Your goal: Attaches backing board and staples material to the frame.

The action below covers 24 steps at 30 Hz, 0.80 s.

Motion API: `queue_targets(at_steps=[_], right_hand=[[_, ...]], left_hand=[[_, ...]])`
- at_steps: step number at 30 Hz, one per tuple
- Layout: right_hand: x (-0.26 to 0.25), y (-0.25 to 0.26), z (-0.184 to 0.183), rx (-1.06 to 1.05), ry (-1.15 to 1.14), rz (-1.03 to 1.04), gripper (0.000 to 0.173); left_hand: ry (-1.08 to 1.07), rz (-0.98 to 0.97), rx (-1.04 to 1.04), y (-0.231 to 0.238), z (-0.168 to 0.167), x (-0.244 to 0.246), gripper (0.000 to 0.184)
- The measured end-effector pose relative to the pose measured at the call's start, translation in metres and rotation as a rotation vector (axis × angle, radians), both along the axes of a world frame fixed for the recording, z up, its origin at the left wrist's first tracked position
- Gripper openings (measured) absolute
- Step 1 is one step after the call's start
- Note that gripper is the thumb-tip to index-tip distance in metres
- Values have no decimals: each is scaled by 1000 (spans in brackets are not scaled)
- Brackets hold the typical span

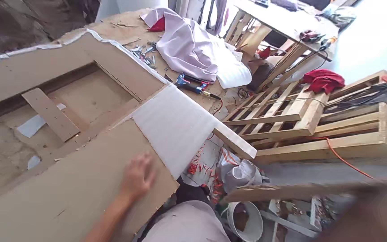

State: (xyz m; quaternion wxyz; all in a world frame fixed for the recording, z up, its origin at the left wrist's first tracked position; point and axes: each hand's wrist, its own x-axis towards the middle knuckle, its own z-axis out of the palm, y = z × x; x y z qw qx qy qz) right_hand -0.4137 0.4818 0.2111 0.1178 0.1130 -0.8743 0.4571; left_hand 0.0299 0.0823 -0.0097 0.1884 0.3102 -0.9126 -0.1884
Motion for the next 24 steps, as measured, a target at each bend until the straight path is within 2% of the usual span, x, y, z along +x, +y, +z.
queue_targets(at_steps=[1, 2, 4, 6, 8, 10, 12, 14, 16, 18, 20, 22, 24], right_hand=[[-22, -44, -36, -83, 2, -9, 49], [-28, -106, -56, -175, -52, -59, 49], [-26, -232, -65, -276, -210, -5, 49], [-29, -339, -57, -342, -368, 138, 58], [-42, -431, -36, -451, -536, 170, 65], [-65, -501, -15, -531, -639, 150, 68], [-84, -549, -7, -597, -672, 181, 66], [-82, -569, -14, -582, -689, 333, 64], [-45, -558, -47, -379, -603, 611, 62], [29, -531, -91, -127, -533, 979, 46], [107, -488, -140, 27, -776, 1268, 38], [160, -447, -175, 103, -908, 1378, 35], [188, -416, -191, 167, -868, 1433, 38]], left_hand=[[-1, -66, -41, 37, -6, 15, 64], [-17, -110, -59, 68, -9, 30, 67], [-102, -99, -74, 111, -8, 55, 67], [-178, 17, -102, 130, 0, 72, 58], [-227, 146, -146, 139, 4, 88, 55], [-271, 232, -166, 147, 4, 104, 58], [-301, 298, -161, 158, 4, 123, 63], [-303, 404, -166, 165, 4, 143, 70], [-281, 577, -112, 176, 8, 164, 77], [-256, 850, -84, 178, 9, 197, 75], [-278, 1183, -21, 185, 16, 243, 69], [-296, 1515, 84, 184, 31, 299, 61], [-234, 1784, 201, 168, 44, 352, 54]])
